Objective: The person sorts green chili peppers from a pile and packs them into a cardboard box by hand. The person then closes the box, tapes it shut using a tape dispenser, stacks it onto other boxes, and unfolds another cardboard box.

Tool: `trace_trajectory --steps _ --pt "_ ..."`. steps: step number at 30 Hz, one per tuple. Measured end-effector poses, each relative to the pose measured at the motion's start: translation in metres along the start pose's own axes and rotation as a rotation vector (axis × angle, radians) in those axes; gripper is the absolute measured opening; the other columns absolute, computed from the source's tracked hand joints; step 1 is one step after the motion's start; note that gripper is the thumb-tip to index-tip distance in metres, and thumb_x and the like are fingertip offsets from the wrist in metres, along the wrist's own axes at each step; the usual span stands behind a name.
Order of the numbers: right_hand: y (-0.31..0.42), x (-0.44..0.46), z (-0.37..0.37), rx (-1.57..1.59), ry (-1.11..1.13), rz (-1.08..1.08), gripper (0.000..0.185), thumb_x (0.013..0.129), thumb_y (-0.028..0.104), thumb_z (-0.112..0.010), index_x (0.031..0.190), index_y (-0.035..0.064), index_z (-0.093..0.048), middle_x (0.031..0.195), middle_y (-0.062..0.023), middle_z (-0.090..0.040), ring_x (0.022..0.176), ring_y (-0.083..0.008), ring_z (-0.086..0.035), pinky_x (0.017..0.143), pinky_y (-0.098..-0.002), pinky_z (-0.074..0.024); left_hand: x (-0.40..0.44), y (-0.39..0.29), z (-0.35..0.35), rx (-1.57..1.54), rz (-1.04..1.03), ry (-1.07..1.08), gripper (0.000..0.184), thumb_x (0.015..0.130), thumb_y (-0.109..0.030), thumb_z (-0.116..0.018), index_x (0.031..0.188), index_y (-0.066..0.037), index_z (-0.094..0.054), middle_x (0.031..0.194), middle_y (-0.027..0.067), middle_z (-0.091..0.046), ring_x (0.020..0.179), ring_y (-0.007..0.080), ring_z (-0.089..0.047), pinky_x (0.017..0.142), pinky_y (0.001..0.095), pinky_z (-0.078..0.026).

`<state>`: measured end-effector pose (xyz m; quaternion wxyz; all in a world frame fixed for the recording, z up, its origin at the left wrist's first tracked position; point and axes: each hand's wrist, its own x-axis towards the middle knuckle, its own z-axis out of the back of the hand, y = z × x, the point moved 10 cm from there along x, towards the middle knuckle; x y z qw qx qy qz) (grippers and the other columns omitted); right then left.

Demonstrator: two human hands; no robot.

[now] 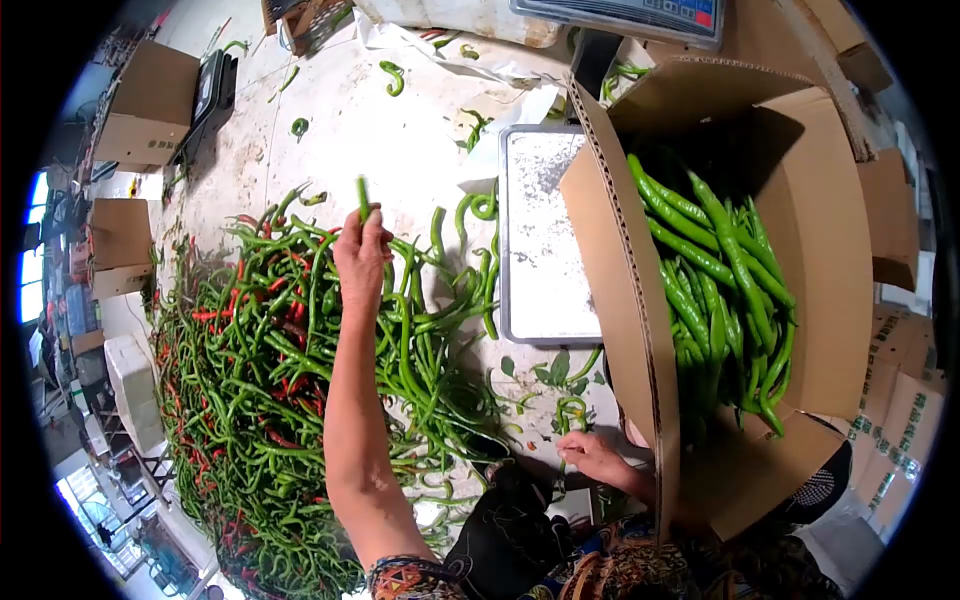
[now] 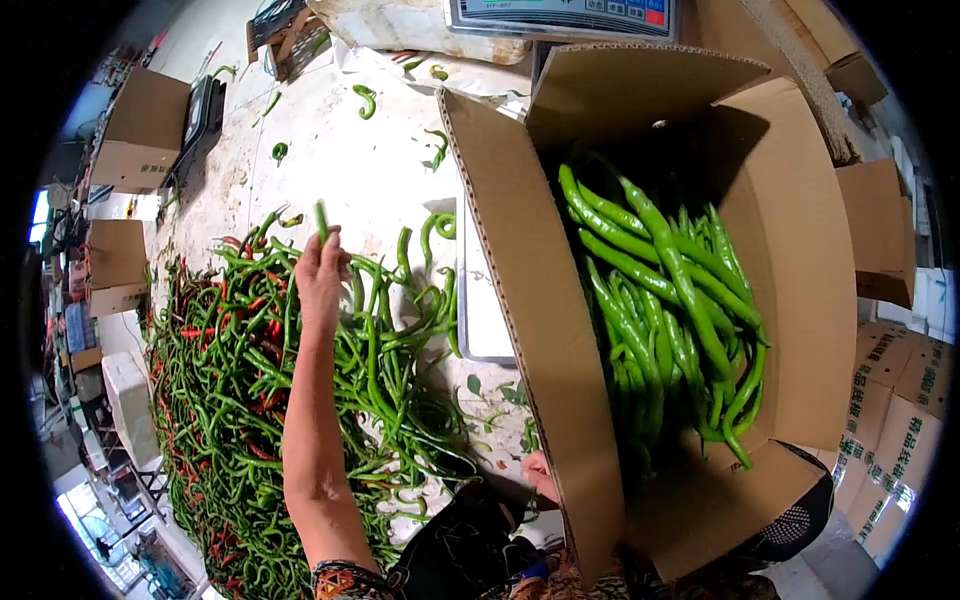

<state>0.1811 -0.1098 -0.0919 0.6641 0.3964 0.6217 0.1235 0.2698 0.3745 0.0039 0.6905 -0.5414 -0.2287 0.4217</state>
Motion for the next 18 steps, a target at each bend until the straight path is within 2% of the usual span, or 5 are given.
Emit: trace_trajectory --steps 2,5,9,13,18 --pt "0.002 -0.002 0.0 0.051 0.029 -0.09 0.031 0.094 0.025 -0.059 0.113 0.001 -0.06 0.094 -0.0077 -0.066 0.086 -0.0143 -0.06 0.074 -0.0302 -0.0481 -0.027 -0.006 0.002 -0.148 0.121 -0.018 0.02 0.098 -0.021 -0.054 0.102 -0.002 -0.06 0.068 -0.0002 -0.056 0.053 0.0056 -0.047 0.047 0.0202 -0.039" --pt "0.004 -0.003 -0.003 0.082 0.032 -0.126 0.03 0.094 0.025 -0.06 0.113 0.0028 -0.061 0.092 -0.0043 -0.065 0.082 -0.0125 -0.059 0.071 -0.0294 -0.0476 -0.081 0.018 -0.036 -0.031 0.317 0.297 0.042 0.094 -0.033 -0.061 0.119 0.0 -0.058 0.094 0.0125 -0.068 0.078 0.0168 -0.063 0.068 0.0323 -0.051" --pt "0.014 0.003 0.0 -0.034 -0.025 0.002 0.025 0.092 0.023 -0.061 0.108 0.0039 -0.062 0.088 -0.0043 -0.064 0.079 -0.0117 -0.059 0.069 -0.0288 -0.0472 -0.125 0.023 -0.028 0.619 -0.198 0.128 0.07 0.076 -0.026 -0.077 0.133 0.001 -0.046 0.123 0.0236 -0.054 0.111 0.0397 -0.051 0.095 0.0474 -0.041" --pt "0.002 0.004 0.0 0.034 -0.006 -0.096 0.024 0.091 0.019 -0.063 0.106 0.0007 -0.06 0.09 -0.0103 -0.068 0.082 -0.0176 -0.062 0.073 -0.0327 -0.0498 -0.171 0.074 0.002 0.965 -0.003 0.081 0.096 0.065 -0.025 -0.086 0.142 -0.002 -0.034 0.136 0.0223 -0.042 0.119 0.0422 -0.042 0.1 0.0485 -0.037" --pt "0.001 0.005 -0.003 -0.019 0.005 -0.083 0.024 0.092 0.019 -0.063 0.108 0.0009 -0.061 0.091 -0.0059 -0.066 0.082 -0.0127 -0.061 0.072 -0.0277 -0.0491 -0.205 0.098 0.005 1.127 0.022 0.125 0.104 0.062 -0.019 -0.086 0.149 -0.018 -0.029 0.14 0.0185 -0.037 0.121 0.0392 -0.041 0.098 0.0491 -0.036"
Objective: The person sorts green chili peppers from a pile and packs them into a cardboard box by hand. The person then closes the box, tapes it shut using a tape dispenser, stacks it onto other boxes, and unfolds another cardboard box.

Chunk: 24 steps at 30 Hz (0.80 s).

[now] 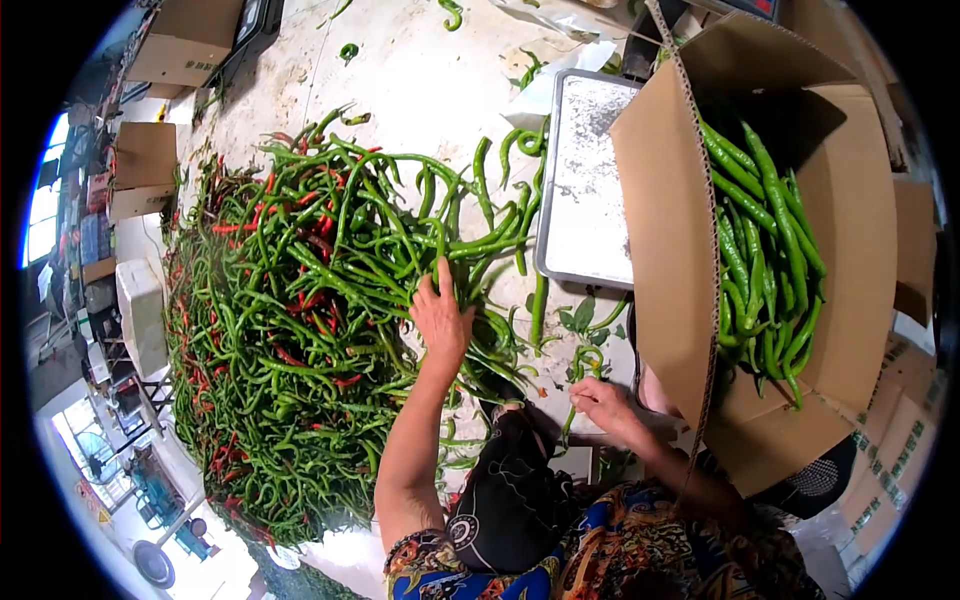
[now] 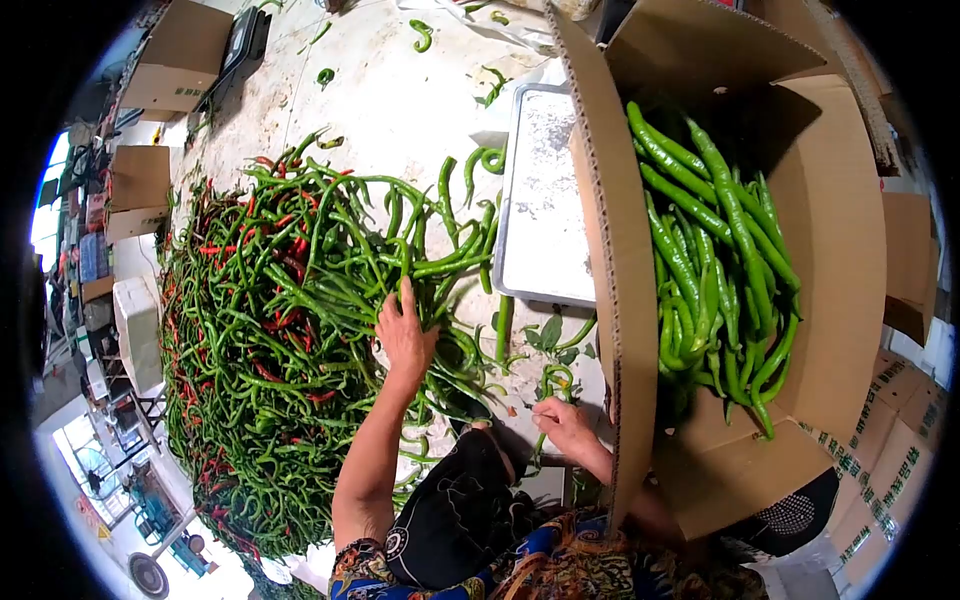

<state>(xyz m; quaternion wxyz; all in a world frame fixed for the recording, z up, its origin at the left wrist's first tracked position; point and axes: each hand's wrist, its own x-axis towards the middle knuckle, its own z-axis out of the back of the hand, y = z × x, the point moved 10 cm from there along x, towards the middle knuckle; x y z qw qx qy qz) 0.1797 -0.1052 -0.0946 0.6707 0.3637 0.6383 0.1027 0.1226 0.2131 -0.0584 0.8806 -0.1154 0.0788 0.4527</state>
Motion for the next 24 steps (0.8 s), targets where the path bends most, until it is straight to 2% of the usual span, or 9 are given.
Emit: trace_trajectory --steps 3,7,9,12,16,18,19,21,24 --pt "0.007 -0.002 0.003 -0.011 -0.009 0.018 0.024 0.092 0.018 -0.063 0.108 0.0004 -0.061 0.092 -0.0073 -0.067 0.083 -0.0127 -0.061 0.073 -0.0278 -0.0495 0.015 -0.032 0.024 0.122 -0.211 -0.285 0.094 0.063 -0.002 -0.071 0.147 -0.019 -0.034 0.14 0.016 -0.038 0.124 0.0369 -0.04 0.098 0.0478 -0.034" --pt "0.014 -0.005 -0.001 -0.019 0.004 0.035 0.024 0.092 0.017 -0.062 0.11 0.0008 -0.06 0.093 -0.0074 -0.067 0.084 -0.0132 -0.061 0.075 -0.0271 -0.0493 0.046 -0.047 0.009 0.069 -0.328 -0.256 0.071 0.065 0.002 -0.062 0.133 -0.014 -0.048 0.124 0.0116 -0.05 0.122 0.0361 -0.041 0.1 0.0469 -0.032" --pt "0.019 -0.004 -0.005 0.01 0.013 0.033 0.024 0.093 0.017 -0.062 0.111 0.0013 -0.06 0.093 -0.0064 -0.066 0.083 -0.0131 -0.061 0.073 -0.0266 -0.0488 0.052 -0.05 0.018 0.026 -0.416 -0.283 0.036 0.062 0.003 -0.061 0.095 -0.01 -0.059 0.097 0.0094 -0.052 0.103 0.0347 -0.046 0.091 0.0477 -0.035" --pt "0.026 -0.006 -0.005 0.008 0.011 -0.007 0.026 0.091 0.019 -0.063 0.11 0.0015 -0.06 0.093 -0.0093 -0.068 0.084 -0.0151 -0.063 0.074 -0.0292 -0.0493 0.045 -0.046 0.032 -0.1 -0.358 -0.06 0.034 0.059 0.002 -0.065 0.091 -0.01 -0.06 0.093 0.0097 -0.053 0.096 0.0335 -0.047 0.082 0.0441 -0.039" --pt "0.031 -0.002 -0.006 -0.047 -0.024 0.059 0.026 0.09 0.02 -0.064 0.108 0.0021 -0.062 0.091 -0.0107 -0.07 0.082 -0.0161 -0.065 0.073 -0.0302 -0.0506 -0.009 -0.048 0.156 -0.228 -0.462 -0.429 0.032 0.063 -0.002 -0.068 0.094 -0.008 -0.06 0.095 0.01 -0.058 0.094 0.033 -0.052 0.08 0.0418 -0.045" --pt "0.027 -0.002 -0.009 -0.102 -0.022 0.095 0.025 0.089 0.02 -0.064 0.106 0.0021 -0.063 0.089 -0.0102 -0.07 0.08 -0.0159 -0.065 0.072 -0.0302 -0.0511 -0.024 -0.025 0.196 -0.231 -0.38 -0.535 0.034 0.063 0.001 -0.066 0.096 -0.007 -0.062 0.09 0.0097 -0.058 0.089 0.0283 -0.056 0.077 0.0379 -0.047" --pt "0.027 -0.001 -0.01 -0.118 -0.01 0.105 0.025 0.089 0.02 -0.064 0.107 0.002 -0.062 0.089 -0.0105 -0.07 0.08 -0.0161 -0.065 0.072 -0.0303 -0.0512 -0.028 0.004 0.208 -0.484 -0.267 -0.647 0.024 0.076 0.002 -0.063 0.098 -0.006 -0.061 0.09 0.0068 -0.059 0.083 0.0196 -0.057 0.07 0.031 -0.047" --pt "0.025 -0.002 -0.013 -0.139 0.008 0.118 0.025 0.089 0.019 -0.064 0.107 0.0018 -0.062 0.089 -0.011 -0.07 0.08 -0.0165 -0.066 0.072 -0.0303 -0.0514 -0.031 0.072 0.204 -1.082 0.174 -0.621 0.018 0.087 -0.007 -0.066 0.104 -0.005 -0.06 0.087 0.0025 -0.059 0.069 0.0091 -0.053 0.06 0.0222 -0.045" --pt "0.029 -0.005 -0.015 -0.072 0.022 0.073 0.025 0.089 0.017 -0.064 0.109 0.0012 -0.062 0.09 -0.0116 -0.07 0.081 -0.0163 -0.066 0.072 -0.0297 -0.0516 -0.027 0.124 0.193 -1.256 0.411 -0.603 0.016 0.089 -0.011 -0.065 0.103 -0.006 -0.061 0.079 -0.0005 -0.057 0.07 0.0092 -0.053 0.061 0.025 -0.043"
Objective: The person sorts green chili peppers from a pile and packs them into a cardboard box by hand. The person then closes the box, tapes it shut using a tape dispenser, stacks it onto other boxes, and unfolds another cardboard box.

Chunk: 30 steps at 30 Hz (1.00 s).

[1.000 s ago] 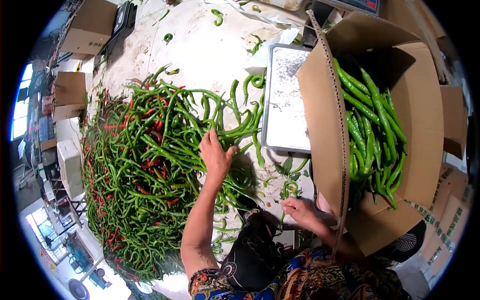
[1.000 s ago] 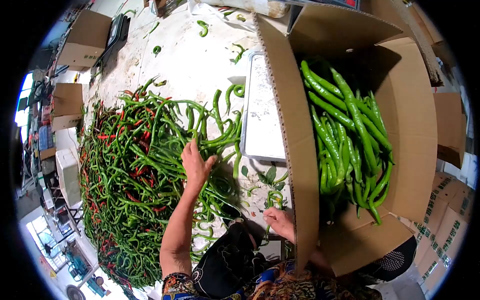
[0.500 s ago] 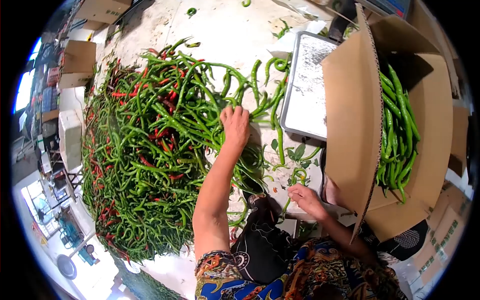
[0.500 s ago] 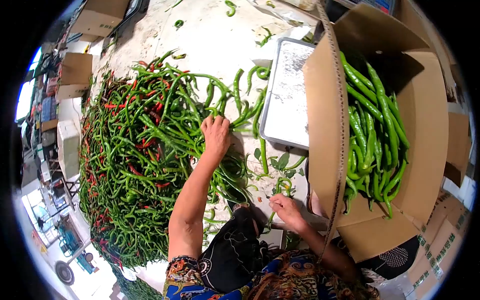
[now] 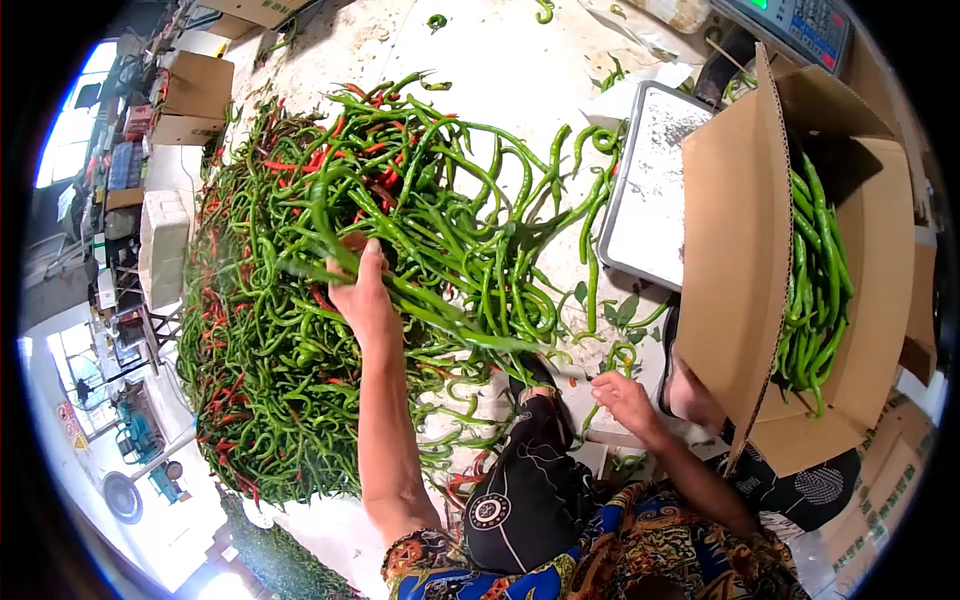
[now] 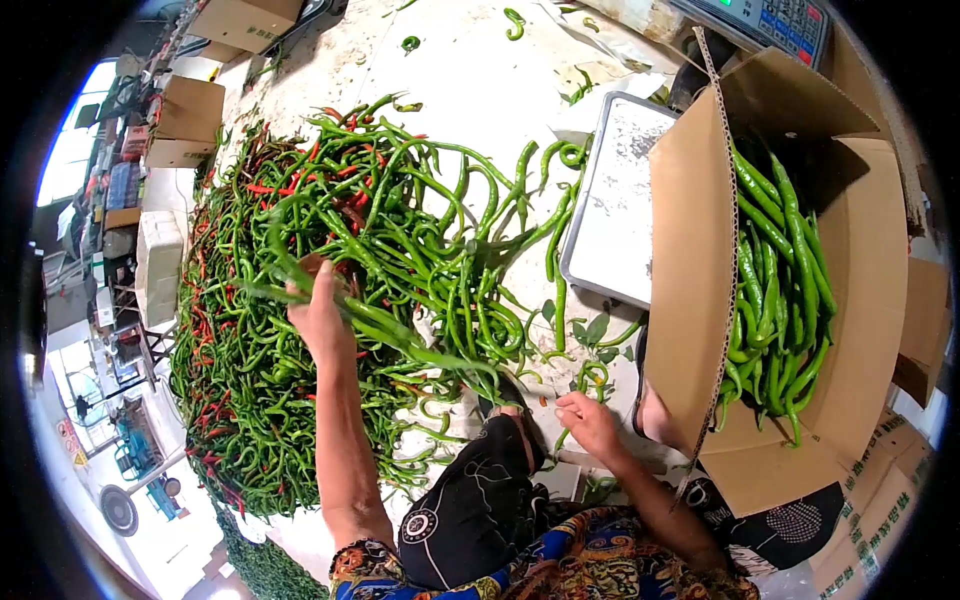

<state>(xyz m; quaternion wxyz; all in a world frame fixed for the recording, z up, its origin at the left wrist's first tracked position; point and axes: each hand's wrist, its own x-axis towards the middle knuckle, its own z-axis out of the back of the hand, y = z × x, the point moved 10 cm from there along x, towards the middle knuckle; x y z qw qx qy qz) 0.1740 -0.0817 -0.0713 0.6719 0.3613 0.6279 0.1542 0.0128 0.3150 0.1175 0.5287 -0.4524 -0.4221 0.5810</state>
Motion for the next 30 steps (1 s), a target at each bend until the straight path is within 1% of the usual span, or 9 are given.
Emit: trace_trajectory --steps 3,5,8,9,11,13,15,19,30 --pt "-0.005 0.002 -0.001 0.038 0.001 -0.016 0.025 0.089 0.017 -0.064 0.108 0.0008 -0.062 0.09 -0.0114 -0.07 0.081 -0.0155 -0.065 0.073 -0.0296 -0.0517 0.054 0.108 0.026 0.032 0.125 -0.069 0.026 0.083 -0.011 -0.072 0.105 -0.003 -0.061 0.087 0.0032 -0.064 0.076 0.0136 -0.059 0.067 0.0271 -0.047" --pt "-0.008 0.002 0.001 0.022 0.0 -0.032 0.025 0.089 0.017 -0.065 0.108 0.0009 -0.062 0.09 -0.0113 -0.071 0.081 -0.0152 -0.065 0.073 -0.0295 -0.0517 0.081 0.141 0.028 0.323 -0.046 -0.212 0.039 0.078 -0.023 -0.078 0.105 -0.001 -0.061 0.098 0.0107 -0.068 0.086 0.0233 -0.065 0.077 0.0347 -0.051" --pt "-0.02 0.005 0.005 -0.019 -0.03 -0.006 0.026 0.089 0.018 -0.065 0.109 0.0013 -0.062 0.089 -0.0109 -0.071 0.08 -0.0156 -0.065 0.074 -0.0295 -0.0516 0.09 0.149 0.005 0.913 0.225 -0.236 0.073 0.063 -0.045 -0.084 0.112 0.001 -0.057 0.114 0.0222 -0.064 0.103 0.0388 -0.062 0.091 0.0451 -0.047" --pt "-0.017 0.006 0.005 -0.021 -0.027 -0.007 0.026 0.089 0.019 -0.064 0.109 0.0015 -0.062 0.088 -0.0106 -0.071 0.08 -0.0158 -0.065 0.073 -0.0296 -0.0515 0.087 0.151 0.0 0.97 0.32 -0.253 0.069 0.066 -0.04 -0.082 0.115 0.001 -0.054 0.116 0.0224 -0.063 0.105 0.0398 -0.061 0.092 0.0451 -0.047" --pt "-0.01 0.005 0.007 -0.024 -0.023 -0.008 0.026 0.089 0.02 -0.064 0.109 0.0019 -0.062 0.087 -0.01 -0.071 0.08 -0.0162 -0.065 0.073 -0.0297 -0.0515 0.087 0.148 -0.004 0.899 0.356 -0.281 0.059 0.069 -0.032 -0.079 0.112 0.003 -0.055 0.114 0.0215 -0.064 0.101 0.0364 -0.063 0.089 0.0426 -0.048" --pt "-0.01 0.009 0.005 -0.043 -0.027 0.005 0.027 0.09 0.021 -0.064 0.109 0.0017 -0.062 0.088 -0.0099 -0.07 0.08 -0.0165 -0.066 0.073 -0.0303 -0.0514 0.087 0.148 -0.01 0.516 0.204 -0.139 0.047 0.073 -0.019 -0.074 0.109 0.004 -0.057 0.109 0.0177 -0.066 0.093 0.0296 -0.064 0.084 0.0374 -0.049" --pt "-0.009 0.009 0.0 -0.026 -0.012 0.003 0.028 0.09 0.022 -0.064 0.109 0.0018 -0.062 0.089 -0.0101 -0.07 0.08 -0.0166 -0.066 0.072 -0.0306 -0.0513 0.059 0.151 -0.018 -0.11 0.265 -0.013 0.034 0.079 -0.004 -0.068 0.111 0.0 -0.058 0.097 0.0095 -0.066 0.085 0.0216 -0.063 0.078 0.0318 -0.05" --pt "0.006 0.006 -0.008 0.016 0.062 -0.014 0.032 0.091 0.024 -0.063 0.112 0.0007 -0.06 0.091 -0.0094 -0.067 0.083 -0.0158 -0.064 0.075 -0.0298 -0.0499 -0.018 0.077 -0.025 -0.531 0.339 0.284 0.035 0.082 -0.004 -0.067 0.115 -0.003 -0.056 0.101 0.0083 -0.064 0.089 0.0221 -0.063 0.085 0.039 -0.053" --pt "0.061 -0.003 -0.011 0.208 0.104 0.067 0.03 0.09 0.02 -0.061 0.115 0.0029 -0.057 0.094 -0.0042 -0.065 0.086 -0.0116 -0.063 0.073 -0.028 -0.0467 -0.073 -0.058 -0.02 -0.845 0.244 0.54 0.041 0.087 -0.024 -0.069 0.121 -0.008 -0.051 0.103 0.0055 -0.062 0.103 0.025 -0.058 0.094 0.0441 -0.047"
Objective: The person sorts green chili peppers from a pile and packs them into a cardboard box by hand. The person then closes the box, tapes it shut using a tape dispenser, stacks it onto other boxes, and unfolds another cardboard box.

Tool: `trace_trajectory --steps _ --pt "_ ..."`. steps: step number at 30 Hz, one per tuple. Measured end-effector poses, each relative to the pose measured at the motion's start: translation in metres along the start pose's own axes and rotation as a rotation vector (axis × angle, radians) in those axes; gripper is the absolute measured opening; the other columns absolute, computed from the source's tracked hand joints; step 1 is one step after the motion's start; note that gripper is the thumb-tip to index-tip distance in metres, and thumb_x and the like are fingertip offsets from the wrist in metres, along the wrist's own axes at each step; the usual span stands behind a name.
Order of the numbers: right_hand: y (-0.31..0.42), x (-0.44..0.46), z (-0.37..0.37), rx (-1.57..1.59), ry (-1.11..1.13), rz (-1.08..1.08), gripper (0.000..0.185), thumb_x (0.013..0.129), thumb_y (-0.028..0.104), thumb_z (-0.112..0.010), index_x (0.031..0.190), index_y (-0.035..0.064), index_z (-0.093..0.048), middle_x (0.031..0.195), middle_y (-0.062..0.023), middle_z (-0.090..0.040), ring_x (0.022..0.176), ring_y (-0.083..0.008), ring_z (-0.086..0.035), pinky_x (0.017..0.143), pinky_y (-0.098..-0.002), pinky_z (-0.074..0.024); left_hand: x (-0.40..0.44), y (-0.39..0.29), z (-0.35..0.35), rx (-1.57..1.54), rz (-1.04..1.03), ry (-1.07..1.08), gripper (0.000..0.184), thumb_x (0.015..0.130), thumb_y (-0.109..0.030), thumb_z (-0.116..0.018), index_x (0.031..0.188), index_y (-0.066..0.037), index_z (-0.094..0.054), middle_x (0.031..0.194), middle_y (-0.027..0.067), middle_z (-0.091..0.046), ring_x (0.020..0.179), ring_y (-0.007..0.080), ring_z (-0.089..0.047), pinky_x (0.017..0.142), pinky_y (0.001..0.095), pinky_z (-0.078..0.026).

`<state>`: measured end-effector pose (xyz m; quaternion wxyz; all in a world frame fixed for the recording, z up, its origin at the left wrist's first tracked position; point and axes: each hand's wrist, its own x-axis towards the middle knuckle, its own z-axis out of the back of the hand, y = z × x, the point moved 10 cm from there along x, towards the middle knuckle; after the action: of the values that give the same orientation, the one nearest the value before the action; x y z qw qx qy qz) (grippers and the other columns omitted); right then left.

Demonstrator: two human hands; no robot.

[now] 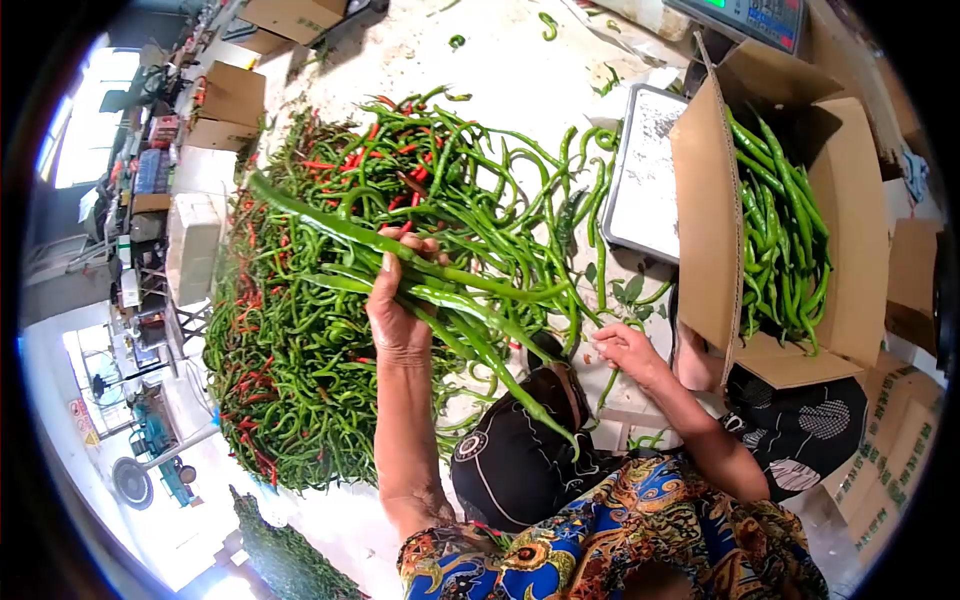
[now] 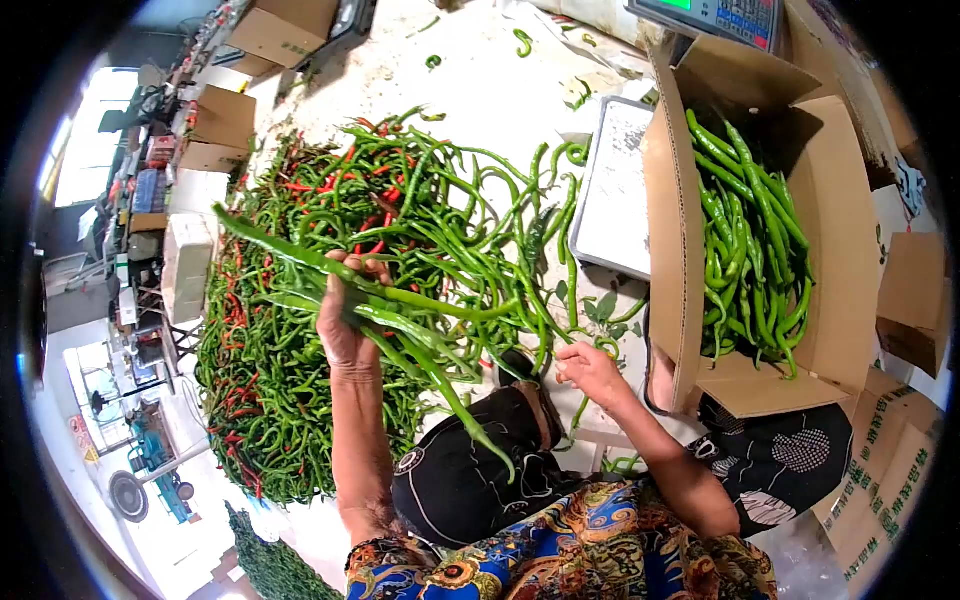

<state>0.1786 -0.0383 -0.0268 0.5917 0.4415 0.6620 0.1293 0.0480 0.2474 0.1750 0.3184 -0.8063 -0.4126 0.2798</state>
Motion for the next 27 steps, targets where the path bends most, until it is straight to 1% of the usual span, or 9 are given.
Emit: trace_trajectory --steps 2,6,13,16,17,19,21,23,27 --pt "0.004 0.0 -0.002 0.025 0.011 0.005 0.029 0.091 0.02 -0.062 0.115 0.0039 -0.058 0.096 -0.0036 -0.065 0.085 -0.0114 -0.063 0.073 -0.0276 -0.047 -0.009 -0.007 -0.02 0.016 0.011 0.025 0.033 0.09 -0.022 -0.067 0.117 -0.009 -0.053 0.1 0.0055 -0.063 0.1 0.0246 -0.057 0.091 0.0409 -0.048" --pt "0.032 -0.013 -0.002 0.046 -0.054 0.056 0.025 0.09 0.017 -0.062 0.111 0.0041 -0.061 0.094 -0.0033 -0.064 0.082 -0.0107 -0.063 0.072 -0.0259 -0.0473 -0.022 -0.011 -0.054 0.01 0.04 0.109 0.038 0.088 -0.022 -0.068 0.119 -0.009 -0.052 0.101 0.0061 -0.061 0.099 0.0255 -0.057 0.086 0.0419 -0.051" --pt "0.105 -0.062 0.006 -0.088 -0.314 0.405 0.021 0.095 0.019 -0.057 0.102 0.0007 -0.064 0.084 -0.0042 -0.066 0.075 -0.0096 -0.062 0.067 -0.0242 -0.0481 -0.044 -0.009 -0.097 0.106 0.143 0.182 0.042 0.084 -0.024 -0.071 0.119 -0.009 -0.051 0.1 0.0058 -0.063 0.096 0.0251 -0.059 0.087 0.0423 -0.051" --pt "0.138 -0.087 -0.008 -0.058 -0.233 0.488 0.024 0.096 0.022 -0.056 0.103 0.0005 -0.064 0.085 -0.0043 -0.066 0.079 -0.0082 -0.06 0.071 -0.0235 -0.0477 -0.06 -0.006 -0.117 0.097 0.231 0.185 0.048 0.079 -0.022 -0.075 0.118 -0.007 -0.052 0.098 0.0097 -0.064 0.093 0.0261 -0.061 0.087 0.0429 -0.052" --pt "0.151 -0.095 -0.016 -0.074 -0.131 0.424 0.031 0.096 0.026 -0.058 0.11 -0.0002 -0.063 0.095 -0.0065 -0.065 0.089 -0.0095 -0.059 0.08 -0.0246 -0.047 -0.066 -0.002 -0.123 0.103 0.261 0.198 0.048 0.079 -0.022 -0.076 0.118 -0.007 -0.052 0.098 0.0098 -0.064 0.093 0.0261 -0.062 0.086 0.0429 -0.052" --pt "0.197 -0.121 -0.039 -0.152 0.05 0.591 0.053 0.096 0.04 -0.057 0.132 0.0011 -0.051 0.12 -0.0084 -0.059 0.11 -0.015 -0.055 0.095 -0.0305 -0.0434 -0.084 0.009 -0.137 0.13 0.349 0.214 0.044 0.081 -0.02 -0.073 0.118 -0.01 -0.051 0.099 0.0067 -0.064 0.095 0.024 -0.06 0.089 0.0417 -0.049" --pt "0.218 -0.135 -0.07 0.139 0.345 0.54 0.074 0.091 0.041 -0.065 0.146 0.0031 -0.033 0.137 -0.0093 -0.046 0.125 -0.0169 -0.044 0.105 -0.0327 -0.0365 -0.101 0.025 -0.148 0.151 0.438 0.222 0.046 0.08 -0.019 -0.075 0.118 -0.008 -0.052 0.098 0.0073 -0.064 0.098 0.024 -0.061 0.091 0.0411 -0.049" --pt "0.229 -0.138 -0.1 0.352 0.587 0.51 0.083 0.086 0.02 -0.073 0.15 0.0074 -0.022 0.139 -0.0102 -0.043 0.128 -0.0196 -0.042 0.102 -0.0332 -0.041 -0.112 0.039 -0.153 0.261 0.46 0.199 0.048 0.079 -0.017 -0.074 0.12 -0.005 -0.052 0.102 0.0096 -0.064 0.099 0.0246 -0.062 0.092 0.0412 -0.051" --pt "0.218 -0.148 -0.111 0.449 0.469 0.322 0.095 0.074 -0.003 -0.078 0.15 0.0145 -0.025 0.134 -0.0045 -0.048 0.124 -0.016 -0.046 0.102 -0.031 -0.0418 -0.125 0.051 -0.162 0.332 0.391 0.199 0.044 0.08 -0.016 -0.073 0.117 0.001 -0.055 0.104 0.0119 -0.067 0.096 0.0223 -0.064 0.09 0.0381 -0.052"
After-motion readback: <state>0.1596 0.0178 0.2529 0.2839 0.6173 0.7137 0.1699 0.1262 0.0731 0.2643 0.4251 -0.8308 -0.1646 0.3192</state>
